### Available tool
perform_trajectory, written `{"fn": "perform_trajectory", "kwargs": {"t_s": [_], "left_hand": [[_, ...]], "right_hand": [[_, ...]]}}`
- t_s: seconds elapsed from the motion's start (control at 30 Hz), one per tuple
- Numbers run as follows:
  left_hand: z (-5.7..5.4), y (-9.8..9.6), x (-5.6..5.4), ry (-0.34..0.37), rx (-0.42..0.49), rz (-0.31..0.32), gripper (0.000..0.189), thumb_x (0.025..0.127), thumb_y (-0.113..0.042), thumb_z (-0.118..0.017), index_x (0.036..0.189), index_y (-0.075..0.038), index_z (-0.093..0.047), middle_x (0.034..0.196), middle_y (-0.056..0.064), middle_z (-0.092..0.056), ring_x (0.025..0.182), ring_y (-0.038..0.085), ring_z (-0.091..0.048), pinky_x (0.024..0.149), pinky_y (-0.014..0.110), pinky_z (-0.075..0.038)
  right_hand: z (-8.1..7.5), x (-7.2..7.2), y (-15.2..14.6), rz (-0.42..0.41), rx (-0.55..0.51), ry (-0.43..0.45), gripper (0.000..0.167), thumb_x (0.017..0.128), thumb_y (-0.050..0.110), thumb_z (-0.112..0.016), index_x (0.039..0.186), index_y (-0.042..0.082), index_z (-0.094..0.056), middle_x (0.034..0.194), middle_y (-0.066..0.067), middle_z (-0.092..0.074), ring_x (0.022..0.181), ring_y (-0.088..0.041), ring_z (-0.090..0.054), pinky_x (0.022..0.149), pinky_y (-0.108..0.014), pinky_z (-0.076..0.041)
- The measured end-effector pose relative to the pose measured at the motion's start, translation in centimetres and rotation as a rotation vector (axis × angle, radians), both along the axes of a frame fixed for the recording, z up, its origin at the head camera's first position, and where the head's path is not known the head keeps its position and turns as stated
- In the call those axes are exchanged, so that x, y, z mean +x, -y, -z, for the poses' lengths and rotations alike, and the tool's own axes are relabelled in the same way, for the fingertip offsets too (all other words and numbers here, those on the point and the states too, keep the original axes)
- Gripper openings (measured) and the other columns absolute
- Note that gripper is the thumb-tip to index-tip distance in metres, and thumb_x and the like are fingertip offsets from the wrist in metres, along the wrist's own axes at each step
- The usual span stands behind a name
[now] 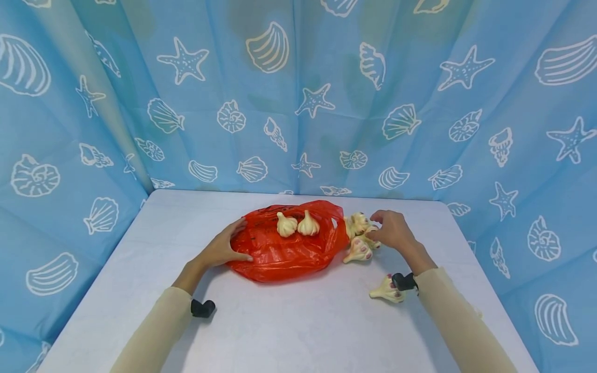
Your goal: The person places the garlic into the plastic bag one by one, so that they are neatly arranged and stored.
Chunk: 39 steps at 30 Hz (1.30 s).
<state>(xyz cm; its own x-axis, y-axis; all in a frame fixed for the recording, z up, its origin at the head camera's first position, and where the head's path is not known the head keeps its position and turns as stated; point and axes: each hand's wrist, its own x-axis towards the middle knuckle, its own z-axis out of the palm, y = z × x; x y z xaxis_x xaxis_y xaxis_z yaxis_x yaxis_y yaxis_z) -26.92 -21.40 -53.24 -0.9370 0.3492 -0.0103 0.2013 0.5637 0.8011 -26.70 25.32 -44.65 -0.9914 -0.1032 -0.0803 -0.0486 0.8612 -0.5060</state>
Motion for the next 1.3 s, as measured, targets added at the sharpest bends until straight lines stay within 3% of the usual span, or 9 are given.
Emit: {"fn": "perform_trajectory", "kwargs": {"t_s": [0.33, 0.77, 1.3], "left_hand": [[-0.3, 0.0, 0.1, 0.015, -0.007, 0.001, 0.113, 0.065, -0.041, -0.089, 0.155, -0.021, -0.024, 0.154, 0.006, -0.035, 0.142, 0.029, -0.030, 0.106, 0.053, -0.037], [-0.1, 0.1, -0.1, 0.001, -0.021, 0.005, 0.111, 0.066, -0.041, -0.089, 0.154, -0.018, -0.026, 0.154, 0.007, -0.035, 0.141, 0.030, -0.031, 0.107, 0.053, -0.036], [-0.1, 0.1, 0.2, 0.001, -0.038, -0.003, 0.107, 0.066, -0.042, -0.088, 0.153, -0.018, -0.029, 0.154, 0.006, -0.035, 0.141, 0.029, -0.030, 0.107, 0.054, -0.037]], "right_hand": [[-0.3, -0.5, 0.2, -0.025, 0.043, 0.077, 0.045, 0.081, 0.015, -0.079, 0.118, -0.004, -0.062, 0.115, -0.021, -0.063, 0.092, -0.030, -0.059, 0.084, -0.046, -0.055], [0.0, -1.6, 0.5, -0.092, 0.114, 0.129, 0.050, 0.074, 0.009, -0.084, 0.117, -0.004, -0.064, 0.113, -0.019, -0.064, 0.093, -0.029, -0.057, 0.088, -0.045, -0.054], [0.5, -1.8, 0.6, -0.143, 0.133, 0.156, 0.053, 0.073, 0.005, -0.083, 0.122, -0.003, -0.062, 0.119, -0.020, -0.061, 0.096, -0.029, -0.056, 0.086, -0.045, -0.055]]}}
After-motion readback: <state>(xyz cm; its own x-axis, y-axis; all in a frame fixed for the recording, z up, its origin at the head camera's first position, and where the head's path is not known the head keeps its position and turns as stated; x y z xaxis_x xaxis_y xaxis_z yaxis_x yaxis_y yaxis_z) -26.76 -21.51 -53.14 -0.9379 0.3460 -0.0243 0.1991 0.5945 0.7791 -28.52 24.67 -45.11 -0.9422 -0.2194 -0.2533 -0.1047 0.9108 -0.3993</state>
